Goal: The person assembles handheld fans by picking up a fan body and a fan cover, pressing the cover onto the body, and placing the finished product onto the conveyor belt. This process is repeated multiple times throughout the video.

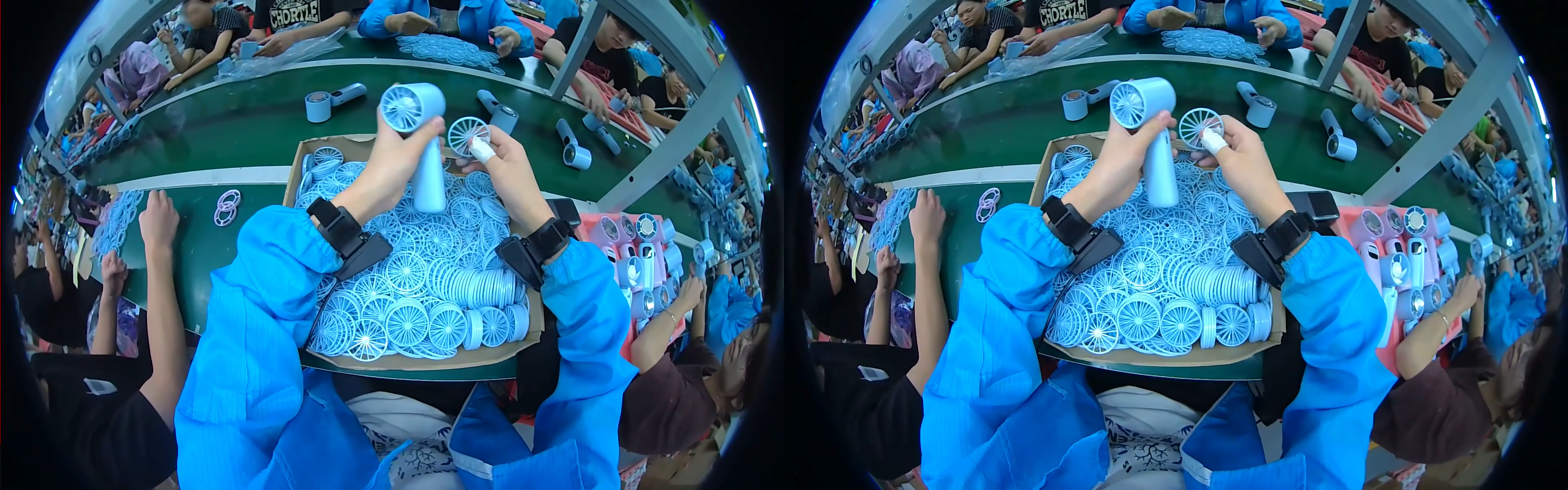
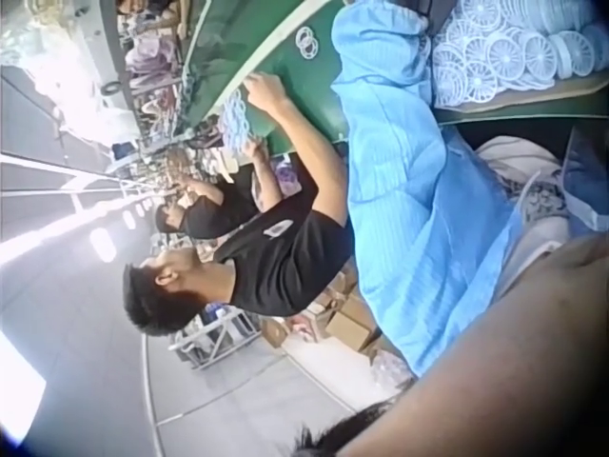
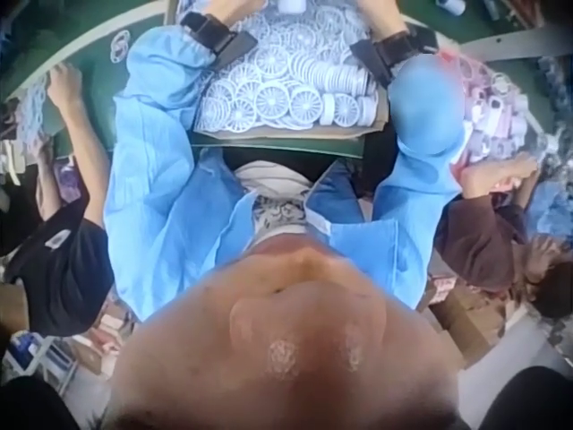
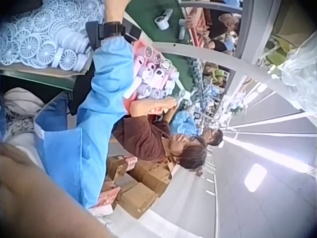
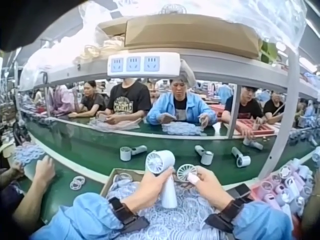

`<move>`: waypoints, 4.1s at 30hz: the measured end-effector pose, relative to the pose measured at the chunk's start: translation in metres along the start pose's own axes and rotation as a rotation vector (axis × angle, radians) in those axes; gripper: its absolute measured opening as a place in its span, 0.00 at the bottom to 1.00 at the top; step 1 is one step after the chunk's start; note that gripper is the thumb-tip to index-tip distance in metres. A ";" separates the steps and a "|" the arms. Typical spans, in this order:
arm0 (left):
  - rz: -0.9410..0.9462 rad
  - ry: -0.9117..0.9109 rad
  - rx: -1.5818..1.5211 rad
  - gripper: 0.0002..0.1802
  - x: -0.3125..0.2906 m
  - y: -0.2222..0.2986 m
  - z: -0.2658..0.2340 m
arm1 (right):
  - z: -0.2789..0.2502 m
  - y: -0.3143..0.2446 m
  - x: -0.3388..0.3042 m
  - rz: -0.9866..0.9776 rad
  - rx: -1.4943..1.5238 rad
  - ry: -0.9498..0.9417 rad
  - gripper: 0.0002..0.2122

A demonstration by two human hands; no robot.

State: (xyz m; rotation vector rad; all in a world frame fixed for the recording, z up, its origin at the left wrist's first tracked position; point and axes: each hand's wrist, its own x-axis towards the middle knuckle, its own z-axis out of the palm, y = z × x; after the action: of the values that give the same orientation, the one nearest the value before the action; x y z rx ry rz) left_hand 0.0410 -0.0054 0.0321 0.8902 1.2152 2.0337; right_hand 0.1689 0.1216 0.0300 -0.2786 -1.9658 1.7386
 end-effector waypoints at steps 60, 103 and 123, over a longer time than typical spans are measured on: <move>0.290 -0.615 1.345 0.40 0.155 -0.071 0.095 | -0.023 0.055 0.005 0.052 -0.922 -0.415 0.18; 0.432 -0.184 0.140 0.58 0.003 0.014 0.010 | 0.003 -0.014 -0.008 -0.199 0.372 -0.039 0.13; 0.370 -0.203 0.005 0.55 0.002 0.010 0.011 | -0.008 -0.019 -0.007 0.026 0.709 -0.322 0.22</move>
State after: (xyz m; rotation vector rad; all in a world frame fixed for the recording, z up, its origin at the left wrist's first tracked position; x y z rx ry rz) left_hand 0.0465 -0.0022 0.0456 1.3707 1.0004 2.1530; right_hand 0.1823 0.1217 0.0474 0.2374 -1.3967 2.4765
